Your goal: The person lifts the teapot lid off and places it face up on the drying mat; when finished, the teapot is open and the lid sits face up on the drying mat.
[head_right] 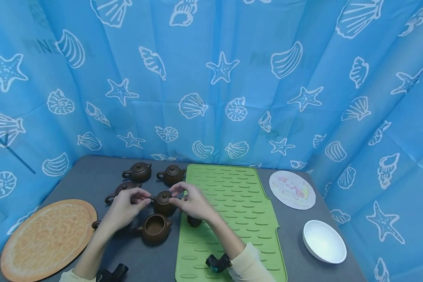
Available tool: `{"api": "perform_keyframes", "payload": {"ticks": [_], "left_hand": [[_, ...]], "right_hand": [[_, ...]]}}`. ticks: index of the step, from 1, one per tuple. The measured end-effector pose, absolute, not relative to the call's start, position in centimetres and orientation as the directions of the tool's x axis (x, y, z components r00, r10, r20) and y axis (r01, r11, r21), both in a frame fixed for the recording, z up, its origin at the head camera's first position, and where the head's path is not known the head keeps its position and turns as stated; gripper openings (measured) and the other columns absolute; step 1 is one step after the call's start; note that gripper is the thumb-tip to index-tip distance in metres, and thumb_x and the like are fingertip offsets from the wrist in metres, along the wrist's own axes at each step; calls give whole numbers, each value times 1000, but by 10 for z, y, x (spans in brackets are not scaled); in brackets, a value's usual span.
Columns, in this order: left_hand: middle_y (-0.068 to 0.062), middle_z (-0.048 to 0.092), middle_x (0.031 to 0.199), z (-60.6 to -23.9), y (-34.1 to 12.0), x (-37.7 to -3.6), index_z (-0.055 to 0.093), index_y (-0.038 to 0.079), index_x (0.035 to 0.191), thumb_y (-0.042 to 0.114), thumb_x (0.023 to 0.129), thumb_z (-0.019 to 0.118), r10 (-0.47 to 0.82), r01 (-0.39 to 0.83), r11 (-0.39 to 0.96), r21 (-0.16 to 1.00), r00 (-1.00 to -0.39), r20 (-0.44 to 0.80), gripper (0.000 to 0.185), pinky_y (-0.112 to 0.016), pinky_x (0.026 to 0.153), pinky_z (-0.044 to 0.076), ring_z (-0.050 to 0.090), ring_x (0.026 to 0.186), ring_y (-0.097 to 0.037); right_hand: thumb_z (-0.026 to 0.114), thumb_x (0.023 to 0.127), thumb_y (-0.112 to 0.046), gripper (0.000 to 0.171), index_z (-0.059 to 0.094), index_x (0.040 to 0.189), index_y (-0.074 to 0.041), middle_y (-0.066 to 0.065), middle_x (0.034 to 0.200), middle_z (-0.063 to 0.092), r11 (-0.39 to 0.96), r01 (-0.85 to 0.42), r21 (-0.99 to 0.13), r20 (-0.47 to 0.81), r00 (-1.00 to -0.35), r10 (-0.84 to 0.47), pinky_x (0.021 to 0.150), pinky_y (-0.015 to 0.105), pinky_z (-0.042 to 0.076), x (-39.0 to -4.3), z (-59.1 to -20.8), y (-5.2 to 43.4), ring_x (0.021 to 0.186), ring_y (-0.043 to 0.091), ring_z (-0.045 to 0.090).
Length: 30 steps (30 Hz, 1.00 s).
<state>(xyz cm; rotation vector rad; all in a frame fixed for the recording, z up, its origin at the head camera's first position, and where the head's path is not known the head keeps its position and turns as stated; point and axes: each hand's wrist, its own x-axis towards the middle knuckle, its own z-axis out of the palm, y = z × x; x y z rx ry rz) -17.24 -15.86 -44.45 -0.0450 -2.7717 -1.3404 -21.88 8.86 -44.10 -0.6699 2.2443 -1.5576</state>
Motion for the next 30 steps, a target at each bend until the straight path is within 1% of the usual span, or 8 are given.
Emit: {"api": "perform_keyframes", "payload": {"ticks": [2,3,5,8,9,15,19,30], "left_hand": [[-8,79,106,-445,-159,-177,79,8,117,10,102,75,0,43,620,783,-998,55,15,-28,75,57,71,90,-16],[-10,80,108,-445,-159,-179,79,8,119,10,102,75,2,39,616,787,-999,48,17,-29,75,57,71,91,-17],[-12,80,113,-446,-160,-182,78,6,122,10,103,74,6,24,609,793,-1000,26,20,-31,74,58,72,92,-18],[-14,79,118,-449,-160,-185,77,5,124,11,104,72,3,-5,598,802,-1000,-8,21,-32,73,59,73,92,-19],[-14,79,117,-450,-160,-186,77,5,125,11,105,72,1,-14,594,804,-1000,-18,22,-32,72,58,72,91,-19],[-14,77,112,-454,-160,-190,78,5,124,12,105,71,-17,-45,589,807,-999,-44,21,-28,64,50,66,81,-17],[-13,78,106,-453,-159,-192,79,5,122,10,105,70,-17,-53,589,806,-998,-53,20,-28,61,49,66,77,-16],[-10,79,101,-457,-156,-198,79,6,116,9,105,69,-26,-90,575,813,-995,-92,15,-31,74,57,73,84,-16]], "right_hand": [[72,104,-12,30,66,132,-3,17,120,70,290,-183,-939,-4,-839,-544,59,30,56,-221,-443,82,69,31,68],[72,104,-12,30,66,132,-2,17,119,70,289,-180,-940,-5,-842,-540,59,30,55,-222,-445,79,70,31,68],[73,104,-12,30,67,131,-2,16,116,70,289,-169,-942,-11,-846,-532,58,28,54,-224,-447,74,69,29,68],[73,104,-12,28,67,129,0,15,110,69,281,-155,-947,-16,-852,-523,55,24,49,-225,-452,67,63,20,62],[73,104,-11,28,68,128,1,15,108,69,282,-154,-947,-16,-854,-520,55,24,49,-226,-453,66,61,14,60],[73,103,-10,25,70,124,3,11,97,68,291,-166,-942,-2,-866,-501,52,24,50,-230,-456,59,57,12,58],[73,103,-10,22,71,122,2,7,91,67,309,-161,-937,-9,-874,-485,52,25,50,-231,-459,58,55,9,58],[71,105,-10,15,73,117,-1,1,87,63,317,-211,-925,32,-873,-487,49,21,48,-228,-457,59,53,9,54]]}}
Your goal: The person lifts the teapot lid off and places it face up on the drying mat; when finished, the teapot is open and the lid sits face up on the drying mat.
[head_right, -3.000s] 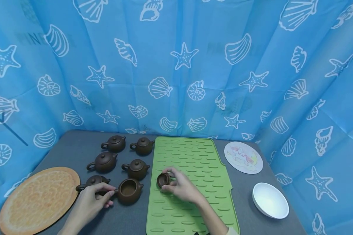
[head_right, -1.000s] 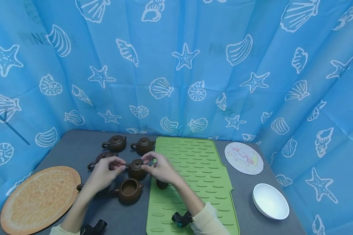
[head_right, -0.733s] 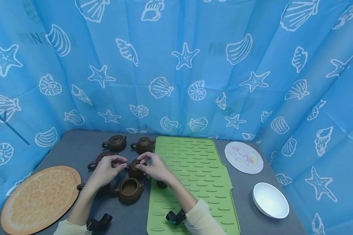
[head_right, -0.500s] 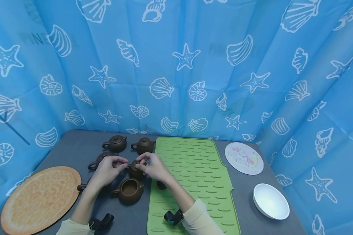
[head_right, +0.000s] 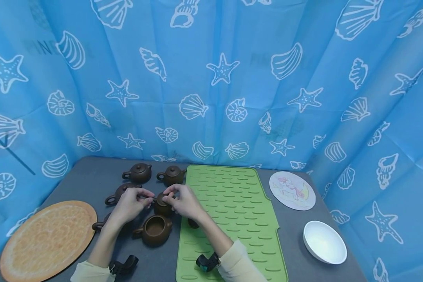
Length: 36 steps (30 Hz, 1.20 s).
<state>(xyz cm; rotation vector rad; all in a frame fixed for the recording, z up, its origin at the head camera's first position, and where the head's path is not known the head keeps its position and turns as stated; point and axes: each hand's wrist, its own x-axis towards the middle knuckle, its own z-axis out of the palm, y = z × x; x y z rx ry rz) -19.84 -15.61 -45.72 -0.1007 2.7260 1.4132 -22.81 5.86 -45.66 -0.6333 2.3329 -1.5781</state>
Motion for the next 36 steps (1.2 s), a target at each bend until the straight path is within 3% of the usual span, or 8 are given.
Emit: {"api": "perform_keyframes", "payload": {"ticks": [9,12,16,19,25,31,36], "left_hand": [[-10,80,101,-458,-155,-197,80,4,115,9,105,70,-33,-77,584,808,-997,-71,15,-32,72,57,72,82,-14],[-10,80,101,-458,-154,-197,80,4,116,8,105,70,-27,-74,583,809,-997,-71,15,-33,72,58,72,83,-14],[-10,80,102,-457,-156,-197,80,5,115,8,105,69,-20,-76,573,816,-997,-79,15,-34,75,59,73,85,-14],[-10,79,102,-456,-157,-196,79,6,115,8,105,68,-15,-78,568,819,-996,-84,15,-35,76,60,73,86,-14],[-10,79,102,-457,-157,-196,79,5,116,8,106,68,-3,-72,566,821,-996,-85,16,-35,75,59,73,86,-14],[-10,79,102,-457,-157,-195,79,4,117,8,106,68,0,-59,565,823,-997,-71,16,-33,74,58,72,85,-14],[-11,79,104,-457,-157,-194,79,4,117,7,106,68,2,-47,570,820,-998,-58,16,-34,74,59,73,86,-14]], "right_hand": [[71,106,-13,15,72,118,-4,11,104,62,294,-263,-919,100,-876,-471,50,20,44,-213,-445,69,55,11,51],[72,105,-15,15,73,117,-6,17,118,61,301,-270,-915,108,-880,-463,52,22,47,-209,-442,78,58,12,54],[72,105,-15,15,73,119,-8,20,130,59,289,-289,-913,127,-873,-471,55,34,57,-205,-437,95,64,15,59],[70,106,-12,17,71,122,-5,23,130,61,264,-322,-909,159,-855,-494,58,41,60,-202,-433,109,66,16,61],[64,109,-11,21,65,127,-1,25,118,67,242,-324,-915,157,-836,-527,62,35,60,-197,-429,136,68,16,61],[59,111,-8,31,57,141,-1,30,131,62,234,-306,-923,134,-824,-551,66,40,64,-194,-430,158,80,31,71],[54,113,-7,47,48,159,-2,32,153,52,170,-242,-955,104,-813,-573,82,49,67,-194,-435,176,96,48,76]]}}
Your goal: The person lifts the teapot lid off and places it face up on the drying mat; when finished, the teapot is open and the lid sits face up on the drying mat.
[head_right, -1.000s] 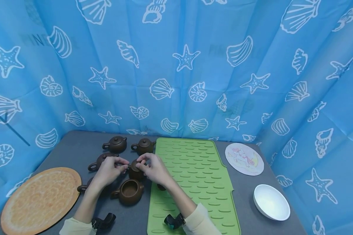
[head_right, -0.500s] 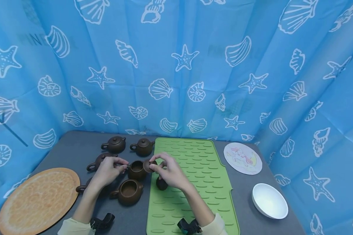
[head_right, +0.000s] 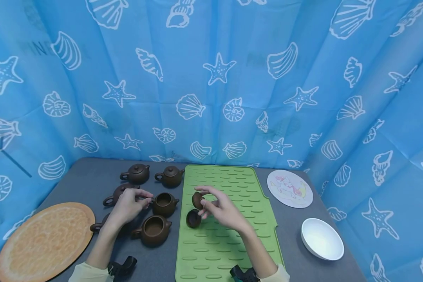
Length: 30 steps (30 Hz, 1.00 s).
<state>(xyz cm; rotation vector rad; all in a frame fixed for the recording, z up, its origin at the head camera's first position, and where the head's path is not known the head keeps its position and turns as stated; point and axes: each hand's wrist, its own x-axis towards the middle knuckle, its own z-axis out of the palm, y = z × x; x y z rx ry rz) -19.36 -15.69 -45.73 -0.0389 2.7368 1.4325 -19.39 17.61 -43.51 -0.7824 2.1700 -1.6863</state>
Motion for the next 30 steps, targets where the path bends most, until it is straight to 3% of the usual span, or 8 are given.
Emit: {"api": "perform_keyframes", "payload": {"ticks": [7,14,20,22,25,30], "left_hand": [[-11,79,105,-457,-157,-193,79,4,117,8,106,68,1,-49,570,820,-998,-61,16,-34,74,59,73,86,-14],[-12,79,107,-458,-158,-194,78,4,118,8,106,67,2,-64,567,822,-997,-79,17,-34,76,59,73,88,-15],[-11,78,108,-459,-158,-195,79,7,117,9,106,68,-13,-78,568,819,-996,-85,16,-32,75,57,72,87,-16],[-11,78,109,-459,-158,-196,79,8,116,9,106,68,-15,-78,570,818,-996,-85,15,-32,75,57,71,86,-15],[-11,78,109,-459,-158,-195,79,8,116,9,106,68,-19,-81,572,816,-996,-86,15,-33,75,57,71,86,-16],[-11,78,109,-459,-157,-196,79,8,117,9,106,68,-24,-86,577,812,-996,-88,15,-33,76,58,71,86,-16]], "right_hand": [[56,113,-12,50,43,159,4,39,163,36,109,-111,-988,25,-807,-591,102,44,63,-194,-443,198,114,57,72],[76,99,-4,62,44,151,5,35,157,43,206,-129,-970,-18,-807,-590,94,38,66,-192,-448,212,108,47,78],[70,102,1,61,39,153,12,41,150,52,205,-100,-974,-57,-762,-645,95,31,65,-194,-453,219,111,56,75],[69,101,3,61,39,153,14,42,145,56,222,-79,-972,-86,-758,-647,95,34,65,-195,-455,221,110,56,75],[69,100,5,60,40,152,18,42,139,60,264,-68,-962,-121,-760,-638,92,39,67,-197,-458,222,106,51,78],[72,98,5,59,46,149,18,45,147,52,340,-75,-937,-160,-774,-613,83,38,68,-197,-463,223,98,36,81]]}}
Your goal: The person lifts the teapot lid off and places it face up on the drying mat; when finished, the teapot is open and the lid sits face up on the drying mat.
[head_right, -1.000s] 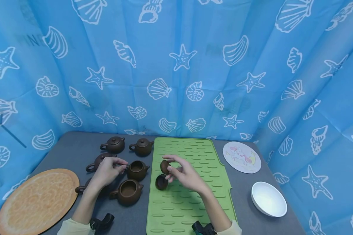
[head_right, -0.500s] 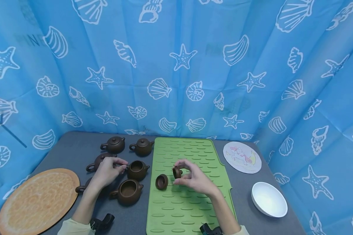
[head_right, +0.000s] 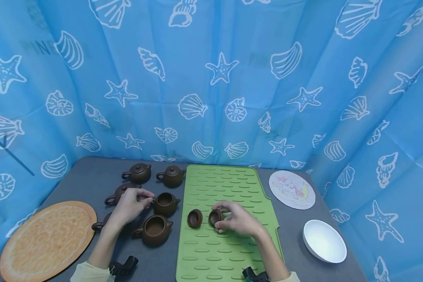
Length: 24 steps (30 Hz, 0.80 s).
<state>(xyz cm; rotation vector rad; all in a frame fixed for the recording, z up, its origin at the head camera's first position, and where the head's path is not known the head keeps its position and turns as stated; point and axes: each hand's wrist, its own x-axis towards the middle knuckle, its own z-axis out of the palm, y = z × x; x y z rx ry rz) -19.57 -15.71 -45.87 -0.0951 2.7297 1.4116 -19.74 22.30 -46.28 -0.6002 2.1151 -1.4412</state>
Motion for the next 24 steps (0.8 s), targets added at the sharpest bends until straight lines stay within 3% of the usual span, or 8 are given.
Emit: {"api": "perform_keyframes", "payload": {"ticks": [5,11,24], "left_hand": [[-10,79,109,-459,-156,-196,79,8,116,9,106,68,-20,-75,582,810,-997,-78,15,-34,76,59,71,86,-16],[-10,79,108,-459,-157,-196,79,7,117,9,106,68,-15,-68,584,809,-997,-73,16,-34,76,59,71,85,-15],[-12,78,107,-456,-159,-195,79,7,118,10,106,68,4,-72,572,817,-996,-91,16,-31,71,55,70,84,-17]], "right_hand": [[75,97,2,58,51,148,16,42,148,53,395,-116,-911,-158,-787,-596,74,39,68,-196,-464,223,85,27,79],[79,96,-3,60,54,148,12,34,140,63,450,-174,-876,-144,-796,-587,66,39,65,-197,-465,221,71,24,75],[80,97,-9,65,51,153,4,35,146,55,442,-218,-870,-105,-795,-597,62,42,65,-196,-463,221,72,29,76]]}}
